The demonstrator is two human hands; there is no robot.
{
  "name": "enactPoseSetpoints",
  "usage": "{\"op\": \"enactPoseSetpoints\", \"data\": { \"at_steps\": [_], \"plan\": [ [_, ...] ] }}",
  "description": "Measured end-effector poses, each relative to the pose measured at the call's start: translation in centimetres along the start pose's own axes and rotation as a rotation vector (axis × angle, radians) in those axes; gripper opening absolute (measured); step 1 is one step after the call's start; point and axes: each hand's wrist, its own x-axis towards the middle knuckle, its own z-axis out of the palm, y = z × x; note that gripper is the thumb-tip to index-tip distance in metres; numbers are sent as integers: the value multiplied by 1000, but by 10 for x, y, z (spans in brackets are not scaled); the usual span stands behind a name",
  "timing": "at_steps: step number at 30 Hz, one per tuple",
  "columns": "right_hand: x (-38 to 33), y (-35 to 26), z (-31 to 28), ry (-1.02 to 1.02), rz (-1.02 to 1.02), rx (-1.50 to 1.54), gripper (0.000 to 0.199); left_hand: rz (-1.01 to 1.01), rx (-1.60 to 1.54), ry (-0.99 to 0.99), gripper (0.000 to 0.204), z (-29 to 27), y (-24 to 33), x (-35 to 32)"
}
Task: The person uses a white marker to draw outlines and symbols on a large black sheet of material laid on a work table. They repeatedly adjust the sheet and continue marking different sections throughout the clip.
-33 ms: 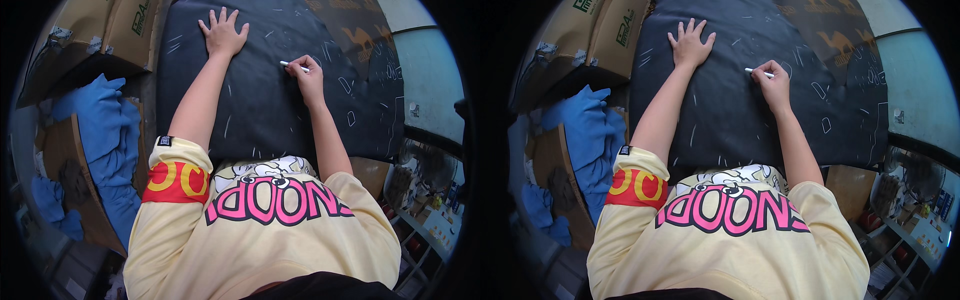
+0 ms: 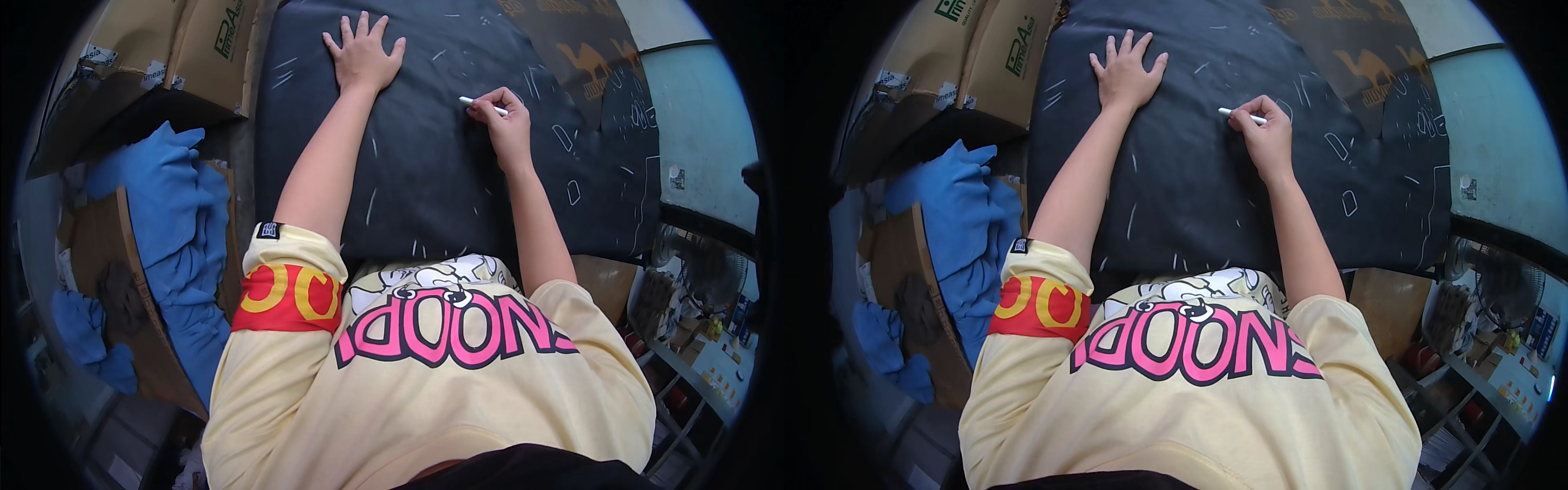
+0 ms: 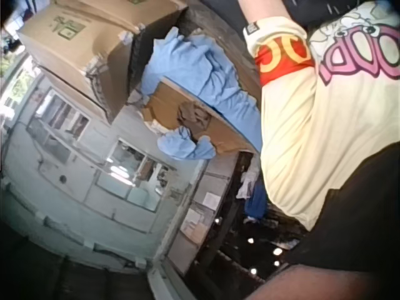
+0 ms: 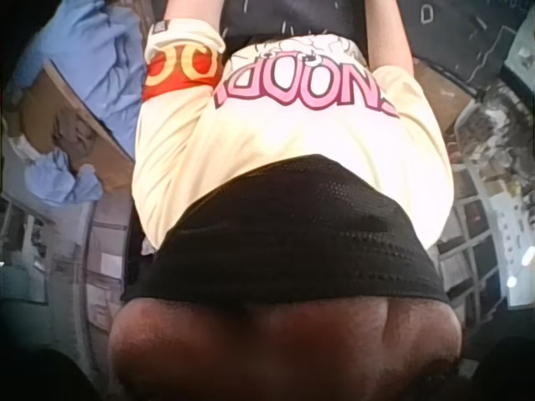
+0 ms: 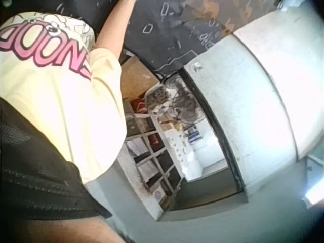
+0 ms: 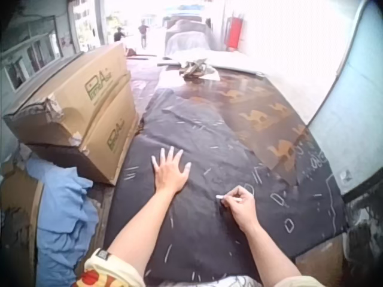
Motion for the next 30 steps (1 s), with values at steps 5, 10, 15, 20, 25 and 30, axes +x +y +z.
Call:
{"op": "enactPoseSetpoints", "data": {
  "at_steps": [5,10,15,20,25,30],
  "plan": [
    [0,-6,-28,128,-43,100,9,-2,16,-8,60,0,1,0],
    [-21,10,-21,9,-47,-286,12,4,19,1,60,1,1,7],
    [-26,0,-7,115,-97,-398,15,7,27,-16,60,2,-1,9],
    [-25,6,-16,79,-94,-201,17,17,42,-52,61,-2,3,12],
    [-30,11,-59,247,-157,122,18,-28,70,-97,60,-6,-2,11],
    [-40,36,-165,743,-178,245,16,-18,64,-115,59,-6,6,12]
  ]
}}
